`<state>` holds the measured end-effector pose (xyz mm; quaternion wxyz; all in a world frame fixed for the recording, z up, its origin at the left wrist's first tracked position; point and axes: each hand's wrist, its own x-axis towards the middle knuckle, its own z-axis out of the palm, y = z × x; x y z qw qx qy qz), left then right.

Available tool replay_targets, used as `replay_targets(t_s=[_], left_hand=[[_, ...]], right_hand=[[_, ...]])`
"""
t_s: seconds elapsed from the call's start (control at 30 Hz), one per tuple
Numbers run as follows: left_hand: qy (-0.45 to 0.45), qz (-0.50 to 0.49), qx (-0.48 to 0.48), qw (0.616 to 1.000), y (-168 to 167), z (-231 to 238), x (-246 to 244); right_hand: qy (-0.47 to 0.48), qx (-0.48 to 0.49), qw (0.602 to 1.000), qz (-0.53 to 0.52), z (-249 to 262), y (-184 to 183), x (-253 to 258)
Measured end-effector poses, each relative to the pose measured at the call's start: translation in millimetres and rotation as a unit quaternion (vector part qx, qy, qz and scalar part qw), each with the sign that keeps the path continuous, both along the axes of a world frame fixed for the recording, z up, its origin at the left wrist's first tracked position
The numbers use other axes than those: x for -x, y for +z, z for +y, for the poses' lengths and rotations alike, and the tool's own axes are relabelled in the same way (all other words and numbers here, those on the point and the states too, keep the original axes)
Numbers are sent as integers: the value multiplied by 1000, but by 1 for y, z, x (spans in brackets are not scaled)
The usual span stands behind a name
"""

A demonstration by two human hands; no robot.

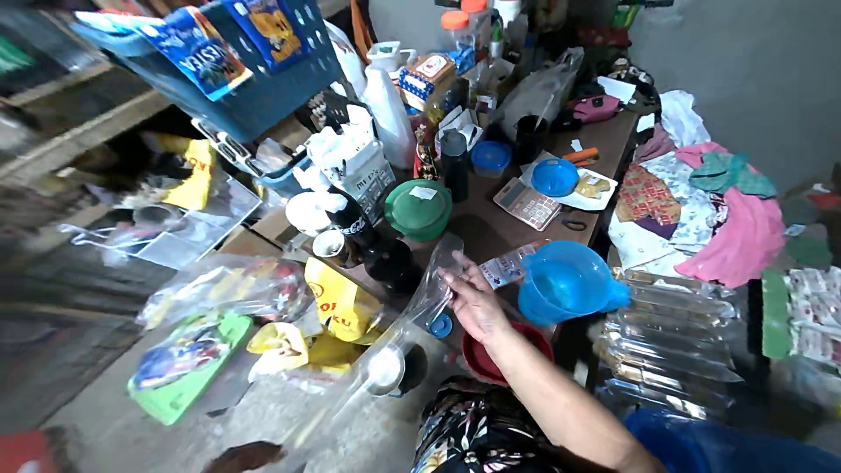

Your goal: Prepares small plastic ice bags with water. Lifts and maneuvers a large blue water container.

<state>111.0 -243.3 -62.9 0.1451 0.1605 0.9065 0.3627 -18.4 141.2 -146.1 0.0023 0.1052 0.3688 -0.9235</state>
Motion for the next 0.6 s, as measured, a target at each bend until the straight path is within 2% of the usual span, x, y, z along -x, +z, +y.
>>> replay_targets(t_s=[0.07,0.13,0.2,0.3,0.4,0.6], left_hand=[[51,-61,42,996,-28,13,-12],[89,13,5,996,-43,33,-14],[117,100,-102,983,-40,63,-5],[103,151,-255,949,-15,112,18],[51,116,-284,951,2,144,31],[-10,65,-294,954,3,170,36]], right_hand=[[80,-104,986,103,2,8,-9],[167,-191,951,174,4,22,-21],[247,-262,908,217,5,34,-32],[335,-351,841,238,5,51,-50],[369,-388,807,250,7,61,-65],[340,-439,790,261,27,58,-86]])
